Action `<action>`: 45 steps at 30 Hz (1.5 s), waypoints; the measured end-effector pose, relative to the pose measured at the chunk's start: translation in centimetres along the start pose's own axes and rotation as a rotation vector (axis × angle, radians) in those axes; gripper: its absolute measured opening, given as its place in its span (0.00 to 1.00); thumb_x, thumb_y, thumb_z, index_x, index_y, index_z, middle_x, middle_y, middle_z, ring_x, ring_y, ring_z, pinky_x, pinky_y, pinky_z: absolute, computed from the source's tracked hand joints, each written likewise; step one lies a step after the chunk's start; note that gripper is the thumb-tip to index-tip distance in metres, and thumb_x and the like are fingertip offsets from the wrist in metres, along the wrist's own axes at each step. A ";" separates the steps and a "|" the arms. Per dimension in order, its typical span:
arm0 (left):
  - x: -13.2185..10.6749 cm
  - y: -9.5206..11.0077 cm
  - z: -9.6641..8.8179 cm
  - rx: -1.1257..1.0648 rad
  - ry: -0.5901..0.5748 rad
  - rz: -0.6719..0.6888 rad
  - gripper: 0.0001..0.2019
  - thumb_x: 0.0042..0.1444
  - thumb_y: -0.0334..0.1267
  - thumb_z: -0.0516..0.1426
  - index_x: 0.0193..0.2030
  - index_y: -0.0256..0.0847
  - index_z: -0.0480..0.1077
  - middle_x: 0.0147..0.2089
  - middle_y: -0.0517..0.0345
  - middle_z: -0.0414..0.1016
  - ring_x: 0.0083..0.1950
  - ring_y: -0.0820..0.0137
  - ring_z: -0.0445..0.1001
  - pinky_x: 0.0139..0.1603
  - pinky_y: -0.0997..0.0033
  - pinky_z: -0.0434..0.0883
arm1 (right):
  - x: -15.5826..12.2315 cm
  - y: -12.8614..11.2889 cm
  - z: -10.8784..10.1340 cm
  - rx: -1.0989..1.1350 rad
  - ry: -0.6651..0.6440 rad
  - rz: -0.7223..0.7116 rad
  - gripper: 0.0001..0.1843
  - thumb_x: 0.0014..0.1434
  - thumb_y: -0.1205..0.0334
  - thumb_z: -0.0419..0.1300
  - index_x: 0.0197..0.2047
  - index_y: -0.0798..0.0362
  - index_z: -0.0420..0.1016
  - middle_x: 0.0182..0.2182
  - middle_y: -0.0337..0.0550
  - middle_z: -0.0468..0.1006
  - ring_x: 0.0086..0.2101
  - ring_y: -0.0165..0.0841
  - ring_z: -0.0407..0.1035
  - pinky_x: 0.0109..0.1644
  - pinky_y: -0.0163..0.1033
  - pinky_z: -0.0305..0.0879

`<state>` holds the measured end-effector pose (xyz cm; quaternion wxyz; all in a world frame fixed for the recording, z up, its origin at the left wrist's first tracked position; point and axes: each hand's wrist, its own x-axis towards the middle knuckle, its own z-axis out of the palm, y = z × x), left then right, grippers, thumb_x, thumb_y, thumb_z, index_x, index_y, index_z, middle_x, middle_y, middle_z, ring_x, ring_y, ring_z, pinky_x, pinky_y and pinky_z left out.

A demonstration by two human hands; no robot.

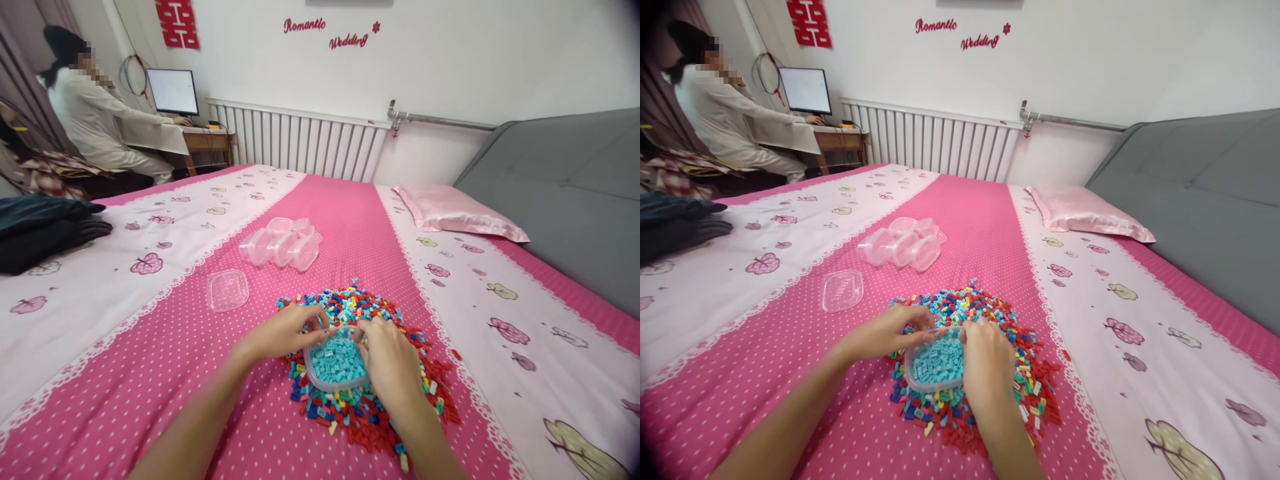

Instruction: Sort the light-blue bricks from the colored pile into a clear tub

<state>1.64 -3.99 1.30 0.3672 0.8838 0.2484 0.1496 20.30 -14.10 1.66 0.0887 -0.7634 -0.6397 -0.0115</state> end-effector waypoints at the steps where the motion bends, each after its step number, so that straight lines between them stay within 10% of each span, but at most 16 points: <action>1: 0.0 0.0 0.0 -0.001 0.000 -0.001 0.13 0.65 0.46 0.55 0.45 0.39 0.72 0.37 0.55 0.80 0.37 0.68 0.77 0.36 0.74 0.69 | -0.1 0.1 0.0 0.004 0.008 -0.011 0.07 0.59 0.71 0.64 0.36 0.49 0.78 0.36 0.44 0.77 0.39 0.39 0.73 0.35 0.37 0.59; 45: -0.1 -0.2 -0.1 0.047 -0.002 0.004 0.19 0.65 0.53 0.53 0.44 0.38 0.73 0.36 0.55 0.80 0.35 0.69 0.76 0.34 0.74 0.68 | -0.5 0.6 -1.2 -0.118 -0.110 -0.147 0.15 0.64 0.73 0.56 0.36 0.50 0.83 0.38 0.53 0.73 0.43 0.46 0.67 0.41 0.45 0.61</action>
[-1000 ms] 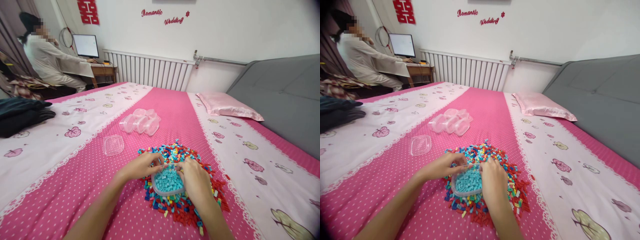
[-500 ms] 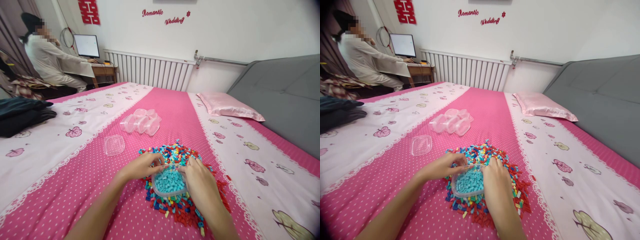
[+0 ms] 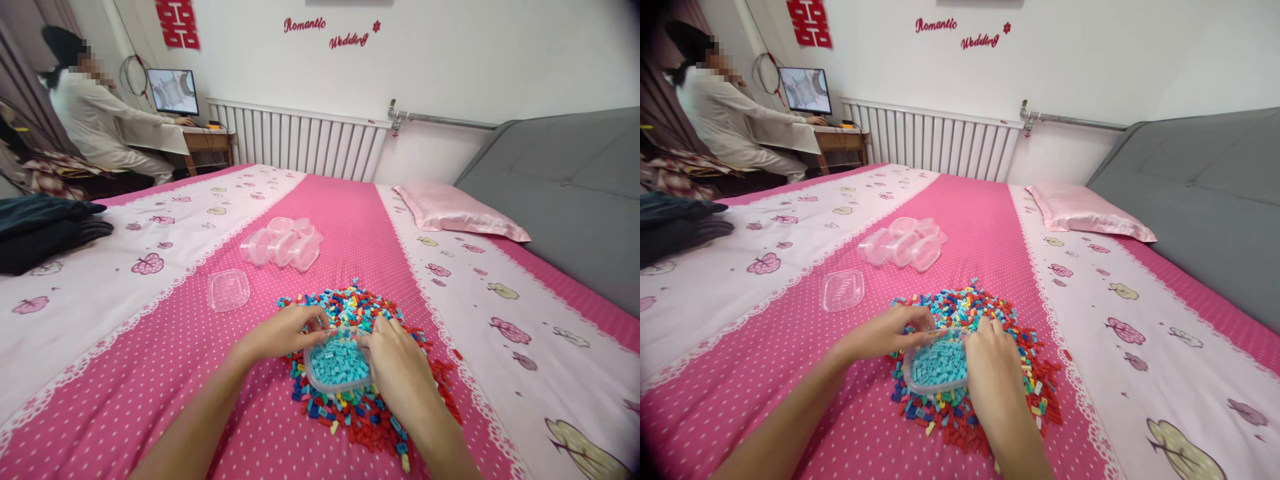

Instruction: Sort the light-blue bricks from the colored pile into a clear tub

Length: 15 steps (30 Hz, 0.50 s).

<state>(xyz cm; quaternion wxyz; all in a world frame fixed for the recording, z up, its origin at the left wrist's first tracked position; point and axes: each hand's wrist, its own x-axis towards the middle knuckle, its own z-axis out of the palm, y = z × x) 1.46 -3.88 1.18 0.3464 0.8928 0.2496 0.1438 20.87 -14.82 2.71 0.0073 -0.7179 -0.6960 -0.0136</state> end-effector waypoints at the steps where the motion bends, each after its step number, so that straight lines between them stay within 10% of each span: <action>1: 0.0 0.0 0.0 0.000 0.000 -0.001 0.19 0.66 0.53 0.53 0.44 0.38 0.73 0.36 0.55 0.80 0.35 0.69 0.76 0.34 0.74 0.68 | 0.0 0.1 0.1 0.010 0.011 -0.007 0.14 0.64 0.72 0.57 0.36 0.50 0.83 0.38 0.53 0.73 0.43 0.46 0.67 0.41 0.44 0.61; 10: 0.0 0.2 -0.2 -0.021 -0.004 -0.015 0.17 0.66 0.51 0.53 0.44 0.39 0.72 0.36 0.56 0.80 0.36 0.69 0.76 0.35 0.74 0.68 | -0.1 0.3 0.1 0.123 0.040 -0.018 0.13 0.65 0.70 0.56 0.35 0.50 0.82 0.37 0.51 0.70 0.42 0.44 0.66 0.42 0.44 0.61; 15: -0.4 -0.6 -1.6 0.162 0.182 -0.160 0.17 0.68 0.46 0.48 0.37 0.39 0.73 0.35 0.58 0.79 0.35 0.70 0.75 0.36 0.73 0.67 | 0.3 1.5 0.3 0.352 0.217 -0.058 0.11 0.65 0.70 0.56 0.36 0.50 0.79 0.36 0.45 0.67 0.41 0.41 0.65 0.44 0.43 0.62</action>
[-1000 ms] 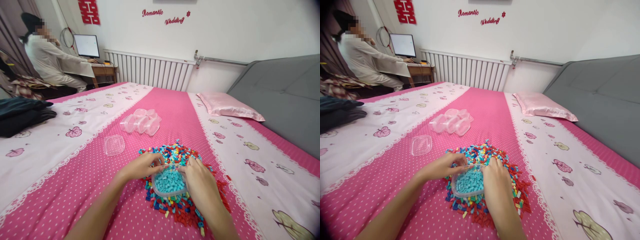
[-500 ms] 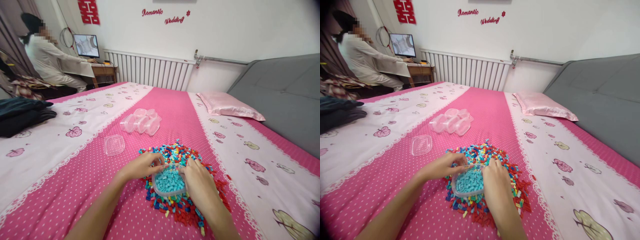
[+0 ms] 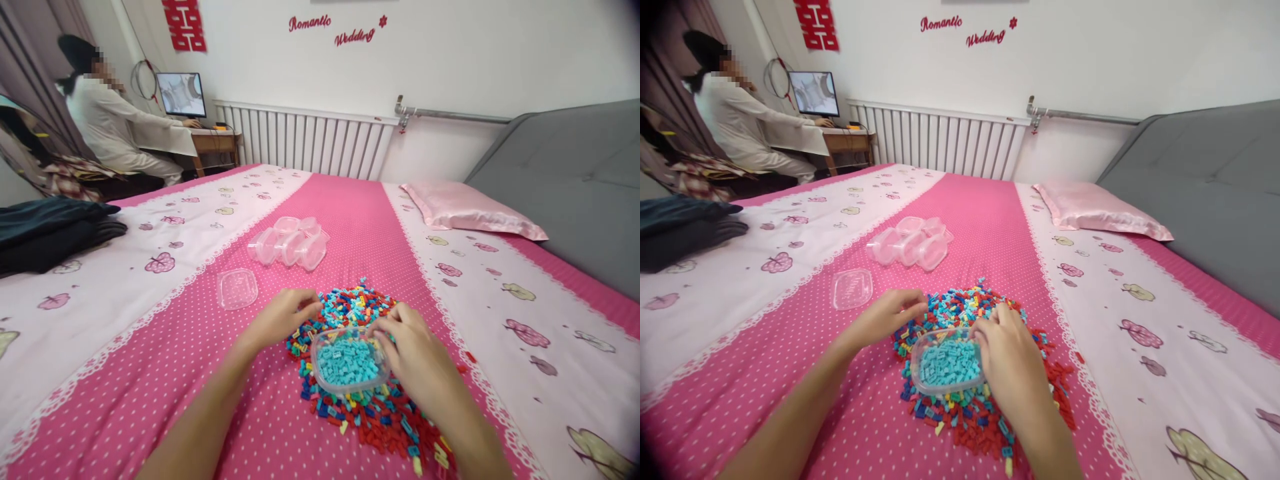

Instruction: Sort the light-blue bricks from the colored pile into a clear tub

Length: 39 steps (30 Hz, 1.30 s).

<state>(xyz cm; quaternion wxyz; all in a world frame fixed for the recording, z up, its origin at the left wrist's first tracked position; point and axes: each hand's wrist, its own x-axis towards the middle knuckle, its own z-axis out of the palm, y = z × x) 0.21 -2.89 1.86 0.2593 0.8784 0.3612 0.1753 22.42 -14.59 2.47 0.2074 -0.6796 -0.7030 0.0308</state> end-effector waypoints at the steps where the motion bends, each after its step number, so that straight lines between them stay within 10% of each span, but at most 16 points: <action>1: -0.1 -0.4 -0.4 0.045 0.031 -0.041 0.16 0.68 0.46 0.49 0.37 0.39 0.73 0.35 0.57 0.78 0.35 0.69 0.74 0.36 0.73 0.66 | 0.1 0.2 0.0 0.061 0.011 -0.024 0.11 0.66 0.70 0.55 0.37 0.51 0.78 0.36 0.45 0.67 0.41 0.40 0.65 0.45 0.43 0.62; 15: -1.7 -2.6 -1.6 0.410 -0.030 -0.273 0.11 0.49 0.24 0.56 0.31 0.40 0.78 0.34 0.53 0.81 0.37 0.62 0.77 0.36 0.70 0.65 | 1.3 -0.2 2.2 0.317 -0.188 -0.202 0.14 0.68 0.68 0.53 0.51 0.48 0.76 0.46 0.43 0.74 0.49 0.38 0.67 0.56 0.46 0.60; 21: -1.9 -2.4 -1.4 0.331 -0.200 -0.171 0.10 0.44 0.25 0.61 0.30 0.44 0.78 0.32 0.62 0.80 0.33 0.69 0.76 0.30 0.77 0.63 | 1.3 0.7 2.5 0.309 -0.226 -0.186 0.14 0.69 0.70 0.50 0.48 0.49 0.75 0.41 0.43 0.73 0.45 0.38 0.67 0.50 0.45 0.62; 39: 0.1 -2.3 1.7 0.332 -0.082 0.042 0.03 0.53 0.29 0.62 0.33 0.41 0.76 0.35 0.57 0.78 0.39 0.66 0.74 0.38 0.72 0.64 | 1.1 0.8 2.2 0.274 -0.223 -0.176 0.14 0.69 0.69 0.50 0.49 0.48 0.74 0.41 0.43 0.73 0.44 0.38 0.68 0.50 0.44 0.62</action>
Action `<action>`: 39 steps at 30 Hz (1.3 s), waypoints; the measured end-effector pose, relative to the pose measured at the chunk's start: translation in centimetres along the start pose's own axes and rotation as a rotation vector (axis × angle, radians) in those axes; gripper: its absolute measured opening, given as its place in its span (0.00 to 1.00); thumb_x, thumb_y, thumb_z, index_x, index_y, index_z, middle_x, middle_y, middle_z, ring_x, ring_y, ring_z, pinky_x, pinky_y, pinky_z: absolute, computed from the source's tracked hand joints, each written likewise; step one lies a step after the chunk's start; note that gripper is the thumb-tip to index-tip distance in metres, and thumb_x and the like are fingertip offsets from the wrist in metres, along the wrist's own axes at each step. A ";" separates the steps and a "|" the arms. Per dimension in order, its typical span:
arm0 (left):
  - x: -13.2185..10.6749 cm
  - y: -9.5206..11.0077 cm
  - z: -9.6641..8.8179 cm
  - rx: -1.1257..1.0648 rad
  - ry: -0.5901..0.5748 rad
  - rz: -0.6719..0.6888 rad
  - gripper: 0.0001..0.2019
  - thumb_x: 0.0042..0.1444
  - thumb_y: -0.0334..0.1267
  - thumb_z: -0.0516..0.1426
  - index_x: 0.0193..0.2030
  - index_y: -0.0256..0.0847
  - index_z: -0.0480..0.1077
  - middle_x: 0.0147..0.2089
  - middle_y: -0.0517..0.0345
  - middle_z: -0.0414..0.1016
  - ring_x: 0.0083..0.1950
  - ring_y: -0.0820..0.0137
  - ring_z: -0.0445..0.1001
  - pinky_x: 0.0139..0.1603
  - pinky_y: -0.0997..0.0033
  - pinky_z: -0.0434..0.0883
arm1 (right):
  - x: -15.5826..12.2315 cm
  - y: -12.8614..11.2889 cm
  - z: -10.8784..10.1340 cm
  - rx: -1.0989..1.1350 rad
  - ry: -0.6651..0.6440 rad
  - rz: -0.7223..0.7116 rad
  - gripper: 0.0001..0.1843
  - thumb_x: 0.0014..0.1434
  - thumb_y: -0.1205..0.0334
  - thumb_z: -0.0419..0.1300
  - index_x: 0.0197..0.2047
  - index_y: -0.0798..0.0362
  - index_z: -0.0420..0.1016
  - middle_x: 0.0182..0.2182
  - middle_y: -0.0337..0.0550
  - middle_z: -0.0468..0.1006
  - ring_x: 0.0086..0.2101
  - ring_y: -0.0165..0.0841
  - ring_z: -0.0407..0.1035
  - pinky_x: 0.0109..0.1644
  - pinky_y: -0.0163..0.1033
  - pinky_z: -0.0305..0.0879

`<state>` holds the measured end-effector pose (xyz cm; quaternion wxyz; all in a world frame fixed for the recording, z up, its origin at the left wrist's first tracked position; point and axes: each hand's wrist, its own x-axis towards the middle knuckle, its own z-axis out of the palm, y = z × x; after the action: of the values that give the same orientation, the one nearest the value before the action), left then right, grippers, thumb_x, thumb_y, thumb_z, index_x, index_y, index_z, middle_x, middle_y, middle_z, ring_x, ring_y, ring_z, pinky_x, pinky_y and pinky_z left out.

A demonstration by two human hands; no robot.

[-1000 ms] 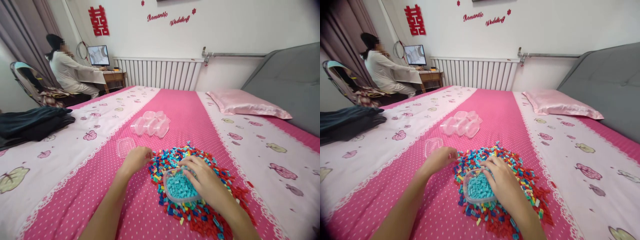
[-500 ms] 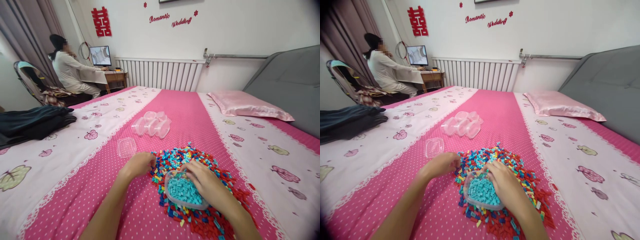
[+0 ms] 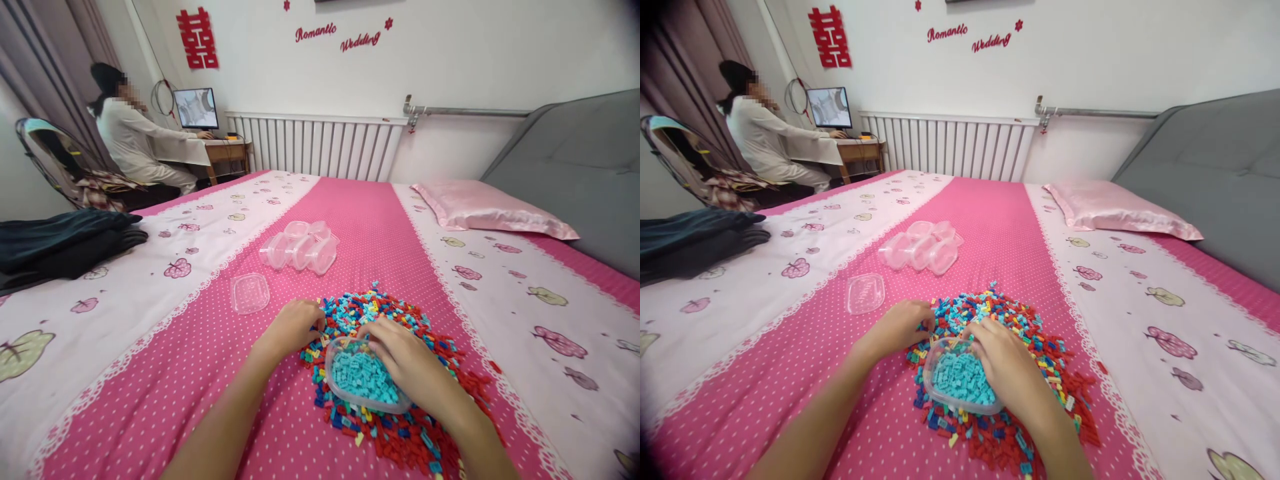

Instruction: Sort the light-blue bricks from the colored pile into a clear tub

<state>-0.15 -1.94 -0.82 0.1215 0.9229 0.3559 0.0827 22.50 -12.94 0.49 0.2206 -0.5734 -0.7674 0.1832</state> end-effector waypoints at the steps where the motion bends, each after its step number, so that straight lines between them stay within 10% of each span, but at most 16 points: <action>1: 0.0 0.0 -0.1 -0.002 0.003 -0.003 0.03 0.53 0.29 0.62 0.33 0.41 0.76 0.35 0.57 0.78 0.39 0.66 0.75 0.38 0.72 0.64 | 0.0 0.0 0.0 0.007 0.003 -0.001 0.14 0.69 0.69 0.50 0.49 0.48 0.74 0.41 0.43 0.73 0.44 0.38 0.68 0.50 0.43 0.62; 25: -0.1 2.7 -2.4 -0.476 0.223 0.305 0.03 0.59 0.35 0.61 0.36 0.39 0.76 0.35 0.58 0.80 0.38 0.70 0.74 0.44 0.71 0.67 | 0.1 -1.3 -1.1 0.102 0.190 -0.053 0.07 0.68 0.64 0.57 0.47 0.49 0.74 0.45 0.45 0.72 0.49 0.38 0.67 0.53 0.43 0.63; 39: -0.2 2.0 -2.4 -0.543 0.104 0.280 0.13 0.56 0.48 0.64 0.36 0.38 0.75 0.35 0.57 0.79 0.38 0.70 0.73 0.42 0.73 0.66 | 0.5 -3.1 -0.2 0.069 0.250 -0.104 0.05 0.63 0.69 0.62 0.37 0.50 0.74 0.34 0.36 0.77 0.38 0.34 0.70 0.46 0.40 0.59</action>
<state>0.44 -3.10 2.04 0.3328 0.8913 0.1958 0.2377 19.96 -13.36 2.37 0.3432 -0.5431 -0.7560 0.1252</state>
